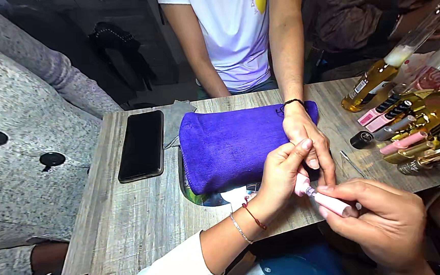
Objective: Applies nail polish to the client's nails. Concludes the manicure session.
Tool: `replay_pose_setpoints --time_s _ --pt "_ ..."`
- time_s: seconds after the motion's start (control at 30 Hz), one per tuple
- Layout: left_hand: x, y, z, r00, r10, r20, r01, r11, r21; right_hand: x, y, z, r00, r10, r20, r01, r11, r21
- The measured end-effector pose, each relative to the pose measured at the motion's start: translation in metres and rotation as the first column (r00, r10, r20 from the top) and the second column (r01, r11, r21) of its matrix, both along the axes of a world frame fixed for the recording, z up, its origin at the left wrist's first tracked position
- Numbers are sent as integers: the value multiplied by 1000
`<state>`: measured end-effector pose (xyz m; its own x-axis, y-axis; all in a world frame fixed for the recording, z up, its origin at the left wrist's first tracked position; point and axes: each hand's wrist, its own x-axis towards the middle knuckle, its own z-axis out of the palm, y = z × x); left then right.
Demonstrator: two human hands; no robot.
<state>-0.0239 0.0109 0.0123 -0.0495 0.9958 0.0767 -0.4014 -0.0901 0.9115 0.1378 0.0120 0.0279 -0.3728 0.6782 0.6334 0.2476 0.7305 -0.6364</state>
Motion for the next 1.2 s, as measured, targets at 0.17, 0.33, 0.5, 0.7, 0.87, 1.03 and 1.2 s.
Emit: replay_pose_setpoints --time_s 0.17,0.33,0.5,0.7,0.87,1.03,1.2 --pt "-1 1 -2 1000 12 2 -12 1000 -12 -4 2 0 992 -31 124 32 999 -9" --pt "-2 -1 0 1000 -6 2 6 1000 -16 3 3 -6 1000 17 -18 -16 999 47" --pt "-3 -3 0 1000 -15 16 16 1000 -26 7 1 -8 989 49 -143 -41 998 56" --pt "-3 -1 0 999 -20 27 21 1000 -19 6 3 -7 983 56 -175 -47 997 59" --pt "0 3 -1 999 -7 44 9 999 -45 5 3 -9 963 67 -260 -70 998 -4" --pt "-3 8 -5 994 -59 93 61 998 -22 3 7 -1 834 140 -534 -298 928 -223" --pt "-10 5 -5 989 -127 79 127 992 -7 -1 17 0 862 80 -500 -218 950 -224"
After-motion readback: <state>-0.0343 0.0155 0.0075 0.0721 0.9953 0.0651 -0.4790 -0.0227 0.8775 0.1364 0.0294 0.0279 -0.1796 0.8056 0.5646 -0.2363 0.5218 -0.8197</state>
